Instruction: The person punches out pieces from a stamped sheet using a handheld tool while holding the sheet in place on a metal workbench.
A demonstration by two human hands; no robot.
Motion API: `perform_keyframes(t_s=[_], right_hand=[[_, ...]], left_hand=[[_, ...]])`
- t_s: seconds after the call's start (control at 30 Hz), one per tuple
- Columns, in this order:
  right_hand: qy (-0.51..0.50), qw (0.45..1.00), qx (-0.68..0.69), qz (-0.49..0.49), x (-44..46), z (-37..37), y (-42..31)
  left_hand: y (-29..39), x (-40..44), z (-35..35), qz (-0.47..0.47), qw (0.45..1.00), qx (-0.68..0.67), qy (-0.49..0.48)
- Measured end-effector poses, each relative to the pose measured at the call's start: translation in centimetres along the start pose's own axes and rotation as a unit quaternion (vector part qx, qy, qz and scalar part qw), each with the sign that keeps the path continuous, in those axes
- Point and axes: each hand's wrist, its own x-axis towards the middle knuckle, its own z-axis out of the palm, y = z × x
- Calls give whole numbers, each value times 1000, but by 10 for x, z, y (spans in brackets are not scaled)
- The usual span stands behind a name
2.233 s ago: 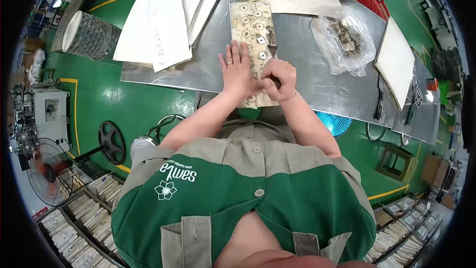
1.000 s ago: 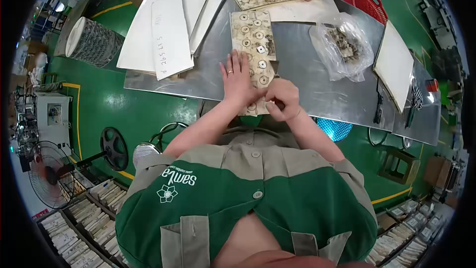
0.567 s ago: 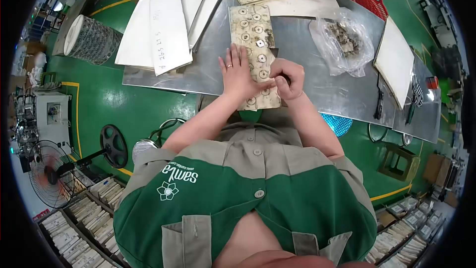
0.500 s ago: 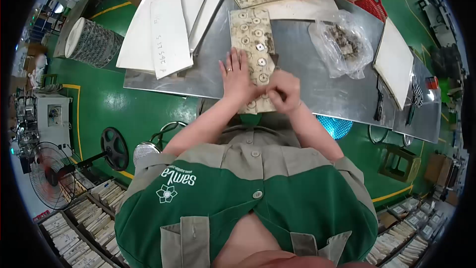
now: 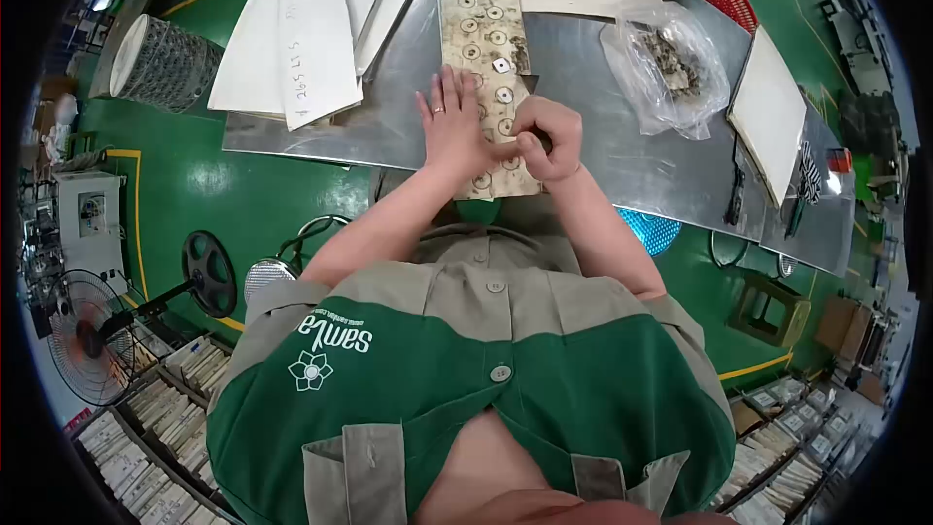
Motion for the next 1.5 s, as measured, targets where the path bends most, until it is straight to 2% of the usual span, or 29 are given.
perform_keyframes(t_s=[0.17,0.23,0.3,0.37,0.5,0.57,0.6,0.63,0.67,0.77,0.8,0.9,0.93,1.03,1.17,1.23,1.3,1.33,1.37,1.43,1.5], right_hand=[[-5,996,4,-91,-4,2,7],[33,999,17,19,8,4,-4],[-10,998,-32,-62,-9,5,-5],[-55,993,0,-101,-14,6,-17],[-17,998,-17,-61,6,-1,0],[-3,999,-47,-27,-9,0,-5],[-20,997,-42,-63,-16,2,-13],[-22,995,-9,-94,-17,7,-21],[-34,993,-33,-106,-13,8,-16],[-30,990,-98,-100,0,8,1],[-33,994,-80,-68,5,9,-2],[-9,995,-57,-76,-15,11,-16],[-10,995,6,-94,-16,16,-22],[-29,991,-84,-97,-3,6,-4],[-3,996,-74,-40,-7,10,-9],[-31,997,15,-75,-16,18,-21],[-21,994,-15,-111,-4,12,-1],[-3,995,-7,-96,3,10,4],[-1,1000,9,-26,5,7,5],[23,1000,-4,1,0,10,-1],[-4,995,-4,-96,-6,15,-9]], left_hand=[[-5,1,7,10,1000,-3,15],[-3,0,7,9,999,-22,30],[-5,-1,16,7,1000,-7,28],[-6,11,12,-7,999,3,36],[-1,2,3,10,999,-18,34],[-1,1,0,0,1000,13,-5],[-2,1,4,-3,1000,-27,14],[-3,7,4,-6,999,-27,22],[-5,9,7,-6,999,-20,24],[-7,0,10,10,1000,-4,25],[-7,1,12,15,999,-9,37],[-5,1,14,11,999,-12,45],[-4,3,11,1,999,-15,37],[-2,0,6,-4,1000,18,14],[-1,1,0,-10,1000,7,-13],[-4,10,6,-11,999,-9,36],[-6,4,16,-7,999,-2,31],[-3,2,7,-5,1000,-21,16],[1,0,-4,-12,1000,-4,-17],[0,0,1,-8,1000,-16,7],[-2,4,7,-6,1000,-13,26]])
